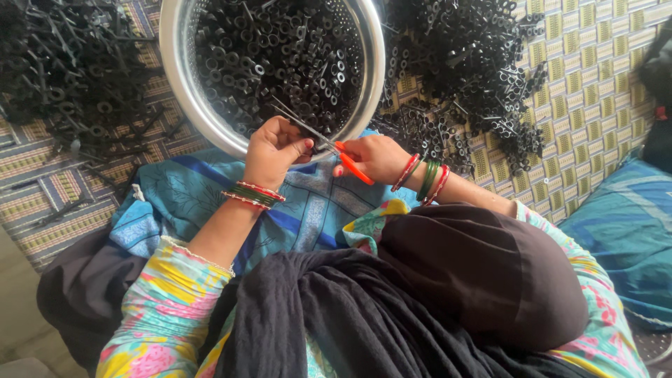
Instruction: The person sits on the floor and uses red-handled scissors to cut small black metal parts from a perforated metal bowl. The cut pieces fall into the bowl while the person continues to pick and cut additional parts.
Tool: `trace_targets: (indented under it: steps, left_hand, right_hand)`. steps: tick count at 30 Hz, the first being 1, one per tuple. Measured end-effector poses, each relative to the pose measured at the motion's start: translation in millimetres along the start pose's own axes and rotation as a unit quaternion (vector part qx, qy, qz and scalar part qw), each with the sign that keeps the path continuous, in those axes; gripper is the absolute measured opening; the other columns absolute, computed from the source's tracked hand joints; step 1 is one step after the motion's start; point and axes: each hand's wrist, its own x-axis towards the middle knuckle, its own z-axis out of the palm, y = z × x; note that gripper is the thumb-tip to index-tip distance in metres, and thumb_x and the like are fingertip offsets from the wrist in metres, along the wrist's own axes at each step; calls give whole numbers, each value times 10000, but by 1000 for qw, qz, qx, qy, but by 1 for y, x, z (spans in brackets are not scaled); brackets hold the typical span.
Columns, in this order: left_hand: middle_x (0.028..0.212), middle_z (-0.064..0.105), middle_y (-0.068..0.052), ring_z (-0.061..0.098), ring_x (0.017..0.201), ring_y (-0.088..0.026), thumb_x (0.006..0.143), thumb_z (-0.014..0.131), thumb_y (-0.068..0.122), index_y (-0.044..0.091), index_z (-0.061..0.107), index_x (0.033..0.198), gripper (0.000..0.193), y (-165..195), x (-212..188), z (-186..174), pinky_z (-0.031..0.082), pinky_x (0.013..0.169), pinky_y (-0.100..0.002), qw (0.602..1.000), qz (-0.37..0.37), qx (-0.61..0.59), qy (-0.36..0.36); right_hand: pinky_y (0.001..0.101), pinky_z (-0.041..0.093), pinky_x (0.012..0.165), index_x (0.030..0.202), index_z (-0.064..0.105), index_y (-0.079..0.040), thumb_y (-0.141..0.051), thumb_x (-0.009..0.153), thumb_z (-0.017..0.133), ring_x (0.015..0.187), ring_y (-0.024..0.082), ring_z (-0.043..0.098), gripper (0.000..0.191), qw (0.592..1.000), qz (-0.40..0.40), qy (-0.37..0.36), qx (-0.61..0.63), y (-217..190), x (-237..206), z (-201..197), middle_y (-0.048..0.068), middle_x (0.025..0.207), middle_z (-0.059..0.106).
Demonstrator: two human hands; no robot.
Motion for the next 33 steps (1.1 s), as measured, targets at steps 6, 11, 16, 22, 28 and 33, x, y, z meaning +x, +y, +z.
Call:
trace_targets:
  steps: [6,11,16,22,28,33]
  left_hand:
    - [879,724,-19,723,797,-113,909,743,-22,65,591,978,188,0,0,0,643,704,-284,1000,2,-15,4]
    - [886,714,-3,723,815,-107,894,734,-30,67,610,972,175,-2,1,3,638,701,-279,999,-16,29,-20]
    - [877,715,-22,711,803,-124,904,754,-28,63,590,952,193,4,0,0,619,696,-273,999,-14,22,-32]
    - [966,749,-88,737,838,-172,1051,650,281,93,615,1024,194,70,-5,-45,633,757,-293,985,109,-106,79]
    - [960,707,-133,702,775,-225,1016,592,305,53,645,1150,290,104,5,-42,607,694,-326,978,133,13,162]
    - [1245,616,-177,610,1151,-339,931,658,110,27,650,1246,325,108,20,-14,526,986,-427,595,356,697,182]
  right_hand:
    - [437,491,604,917,694,-64,-588,876,681,632,306,659,526,999,23,-23,27,3,2,-3,121,666,649]
    - [376,486,554,949,695,-74,-582,899,651,587,206,641,512,990,37,-54,124,1,1,-7,77,640,647]
    - [316,437,500,819,760,-81,-511,888,714,476,119,569,438,990,114,-29,77,-9,1,-8,25,520,590]
    - [284,436,485,748,695,-81,-451,933,672,474,68,561,414,975,121,-36,184,-12,-4,-13,-22,508,605]
    - [274,446,497,697,646,-78,-468,962,648,497,67,568,472,977,101,-32,187,-7,-5,-11,-22,531,614]
    - [267,444,503,706,658,-83,-465,966,646,508,61,569,462,974,93,-34,206,-1,-6,-9,-18,541,619]
